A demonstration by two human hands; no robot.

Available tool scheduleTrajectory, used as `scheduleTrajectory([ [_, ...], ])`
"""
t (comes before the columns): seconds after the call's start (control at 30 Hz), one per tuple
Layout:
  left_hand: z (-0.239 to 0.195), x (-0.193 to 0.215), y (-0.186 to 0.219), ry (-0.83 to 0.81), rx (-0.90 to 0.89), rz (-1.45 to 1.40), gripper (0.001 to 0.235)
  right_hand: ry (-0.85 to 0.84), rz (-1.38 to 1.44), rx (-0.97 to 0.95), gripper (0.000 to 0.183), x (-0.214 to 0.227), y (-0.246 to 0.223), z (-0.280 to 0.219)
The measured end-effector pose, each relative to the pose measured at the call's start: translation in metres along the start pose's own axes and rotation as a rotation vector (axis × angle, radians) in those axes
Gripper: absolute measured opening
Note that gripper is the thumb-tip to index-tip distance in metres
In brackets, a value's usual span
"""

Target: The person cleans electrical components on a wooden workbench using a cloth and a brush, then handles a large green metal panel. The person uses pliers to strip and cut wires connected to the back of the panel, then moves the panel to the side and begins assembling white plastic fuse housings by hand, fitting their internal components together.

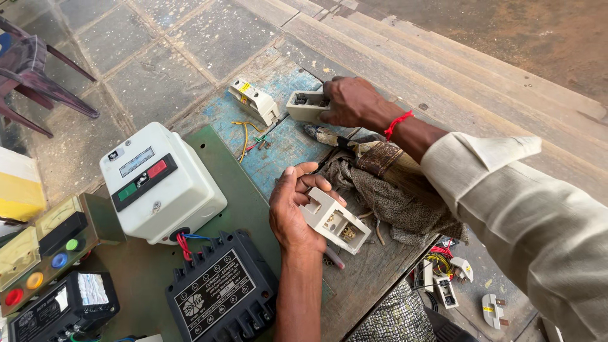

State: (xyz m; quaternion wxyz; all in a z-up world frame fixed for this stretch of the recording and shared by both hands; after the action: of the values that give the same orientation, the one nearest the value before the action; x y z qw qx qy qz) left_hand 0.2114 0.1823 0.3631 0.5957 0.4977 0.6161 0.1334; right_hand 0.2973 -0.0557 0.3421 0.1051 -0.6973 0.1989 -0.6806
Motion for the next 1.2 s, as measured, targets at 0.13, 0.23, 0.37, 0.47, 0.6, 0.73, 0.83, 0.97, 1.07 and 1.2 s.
scheduleTrajectory([
  [0.13,-0.001,-0.021,-0.015,-0.060,0.072,0.000,0.043,0.171,0.188,0.016,0.050,0.038,0.022,-0.055],
  [0.23,-0.012,-0.055,-0.042,-0.283,0.113,-0.012,0.041,0.292,0.297,-0.130,0.054,0.062,0.041,-0.134],
  [0.37,-0.047,-0.104,-0.094,-0.557,0.260,0.016,0.032,0.501,0.628,-0.240,0.055,0.066,0.068,-0.241],
  [0.47,-0.061,-0.120,-0.139,-0.680,0.339,0.110,0.035,0.607,0.973,-0.327,0.054,0.024,0.108,-0.300],
  [0.6,-0.073,-0.113,-0.216,-0.678,0.524,0.226,0.031,0.726,1.205,-0.605,0.047,-0.078,0.180,-0.361],
  [0.73,-0.067,-0.079,-0.288,-0.625,0.533,0.373,0.029,0.639,0.997,-0.833,0.052,-0.193,0.229,-0.390],
  [0.83,-0.048,-0.040,-0.334,-0.501,0.535,0.437,0.029,0.377,0.787,-1.155,0.060,-0.286,0.250,-0.405],
  [0.97,-0.025,0.007,-0.368,-0.320,0.647,0.454,0.035,0.097,0.559,-1.259,0.073,-0.401,0.266,-0.418],
  [1.07,-0.022,0.019,-0.384,-0.330,0.712,0.503,0.041,-0.020,0.517,-1.254,0.072,-0.458,0.269,-0.425],
  [1.2,-0.023,0.022,-0.392,-0.291,0.774,0.580,0.042,-0.035,0.500,-1.276,0.079,-0.507,0.270,-0.423],
])
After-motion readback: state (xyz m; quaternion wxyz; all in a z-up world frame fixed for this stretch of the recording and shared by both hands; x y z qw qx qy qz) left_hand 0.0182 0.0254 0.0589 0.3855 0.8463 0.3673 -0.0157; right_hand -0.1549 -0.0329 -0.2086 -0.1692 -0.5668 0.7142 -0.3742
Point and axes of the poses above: each hand's wrist, its own z-axis towards the middle knuckle, its own x-axis out of the back of the hand, y = z × x, the point moved 1 cm from there along z, towards the middle knuckle
